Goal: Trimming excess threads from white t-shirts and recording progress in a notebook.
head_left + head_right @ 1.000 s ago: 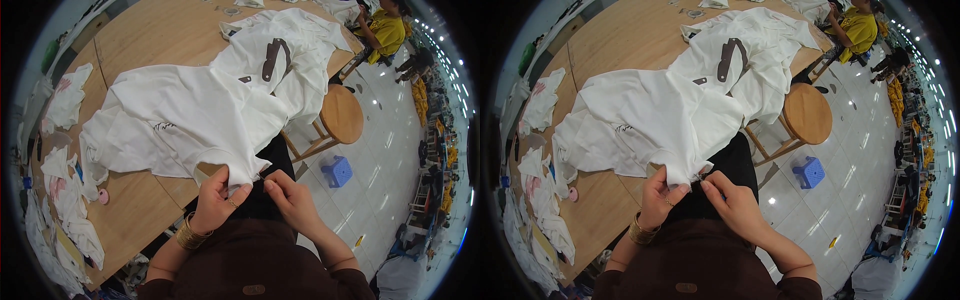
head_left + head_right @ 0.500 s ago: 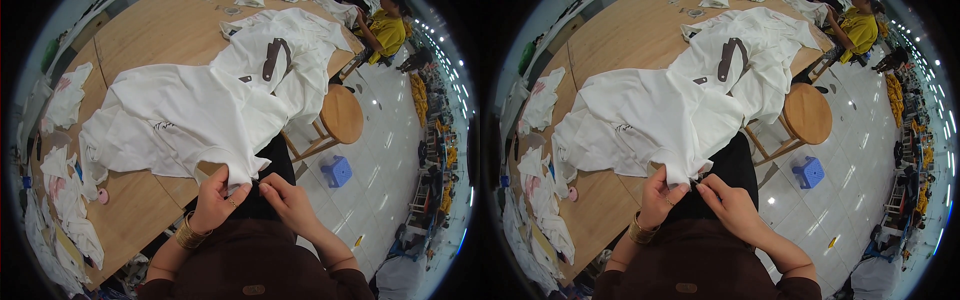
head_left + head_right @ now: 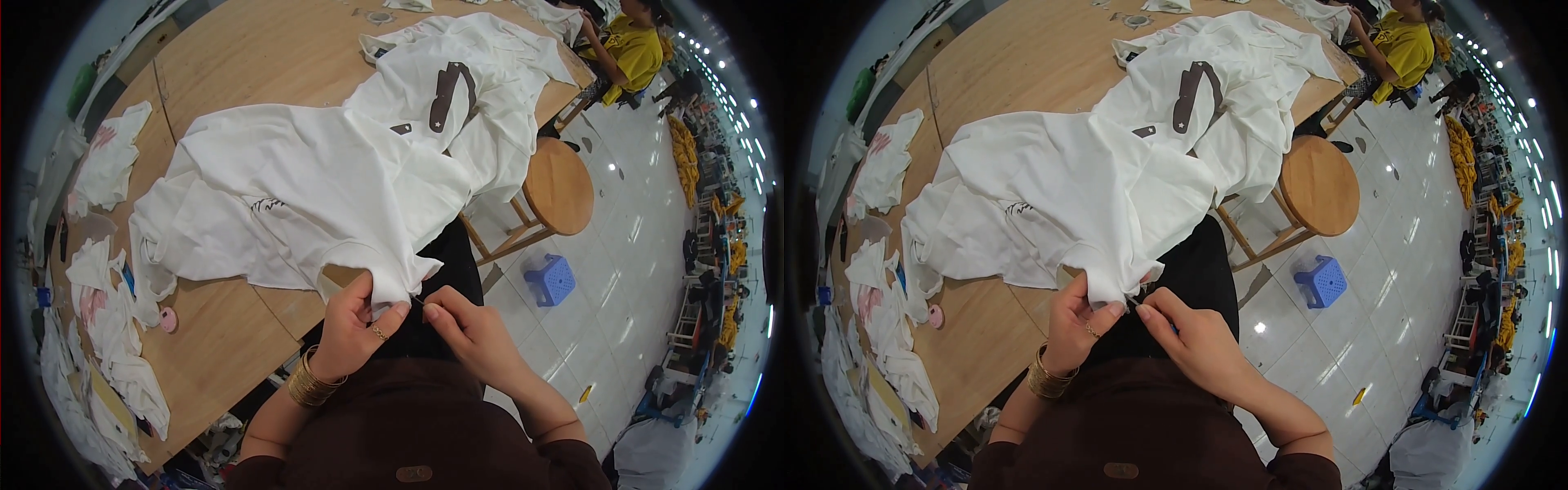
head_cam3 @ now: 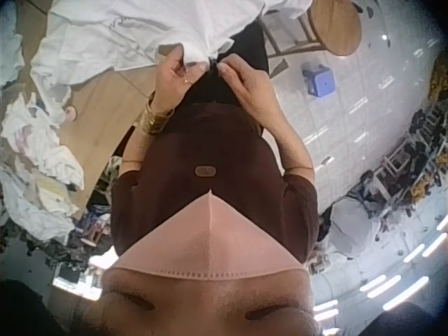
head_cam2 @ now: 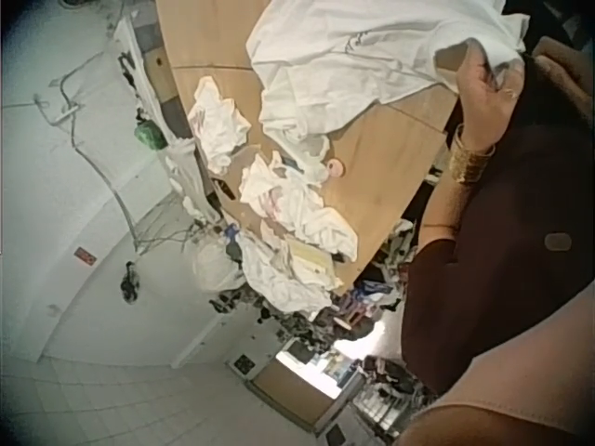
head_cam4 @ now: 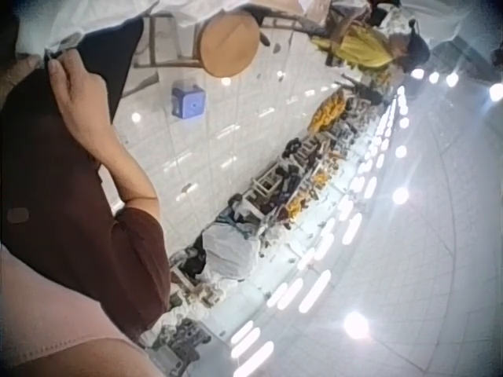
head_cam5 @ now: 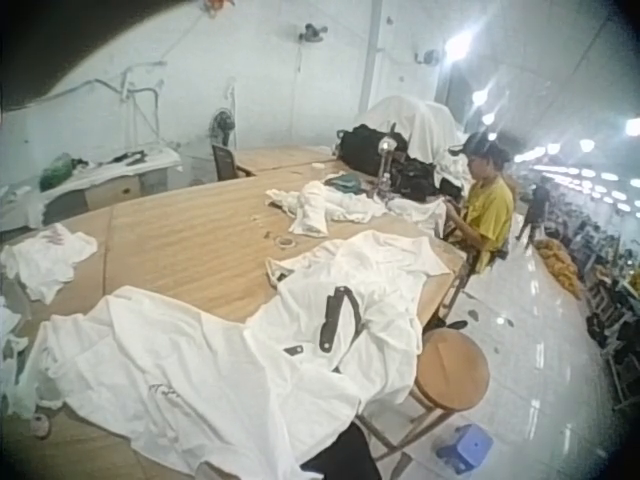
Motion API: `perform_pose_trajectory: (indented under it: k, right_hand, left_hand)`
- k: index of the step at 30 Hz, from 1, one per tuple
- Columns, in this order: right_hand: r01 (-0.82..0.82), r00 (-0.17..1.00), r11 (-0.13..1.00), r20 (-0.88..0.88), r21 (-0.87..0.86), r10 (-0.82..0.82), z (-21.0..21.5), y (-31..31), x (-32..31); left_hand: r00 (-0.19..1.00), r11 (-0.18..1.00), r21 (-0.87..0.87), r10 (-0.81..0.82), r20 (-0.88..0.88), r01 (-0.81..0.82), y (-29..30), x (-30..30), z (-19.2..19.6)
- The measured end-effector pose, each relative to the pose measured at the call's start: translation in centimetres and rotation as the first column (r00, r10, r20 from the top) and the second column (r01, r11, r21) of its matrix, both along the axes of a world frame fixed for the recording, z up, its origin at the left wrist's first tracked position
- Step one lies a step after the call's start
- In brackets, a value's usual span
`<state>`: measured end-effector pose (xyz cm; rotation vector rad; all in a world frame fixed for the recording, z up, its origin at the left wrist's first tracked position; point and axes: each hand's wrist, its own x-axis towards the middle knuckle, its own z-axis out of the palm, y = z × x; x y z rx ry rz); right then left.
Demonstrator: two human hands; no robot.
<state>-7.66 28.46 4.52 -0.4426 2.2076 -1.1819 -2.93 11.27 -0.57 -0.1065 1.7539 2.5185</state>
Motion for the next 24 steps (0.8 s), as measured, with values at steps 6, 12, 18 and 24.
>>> perform_pose_trajectory:
  k: [6, 12, 18, 24]
  right_hand:
    - [0.009, 0.999, 1.0, -0.049, -0.02, -0.01, -0.7, -0.1, 0.1]
    - [0.033, 0.992, 0.999, -0.117, -0.021, -0.035, -1.2, -0.3, 0.3]
    - [0.029, 0.995, 1.0, -0.1, -0.007, -0.029, -0.8, -0.2, 0.2]
    - [-0.007, 0.996, 1.0, -0.086, -0.011, 0.006, -0.4, -0.1, 0.2]
  left_hand:
    - [1.0, 1.0, -0.015, 0.007, -0.022, -0.007, 0.0, 0.0, 0.0]
    - [1.0, 1.0, -0.009, -0.015, -0.004, 0.014, -0.2, 0.1, 0.0]
    - [1.0, 0.999, 0.035, -0.01, 0.006, 0.01, -0.2, 0.1, 0.1]
    - [1.0, 1.0, 0.024, 0.001, 0.003, -0.001, -0.1, 0.0, 0.1]
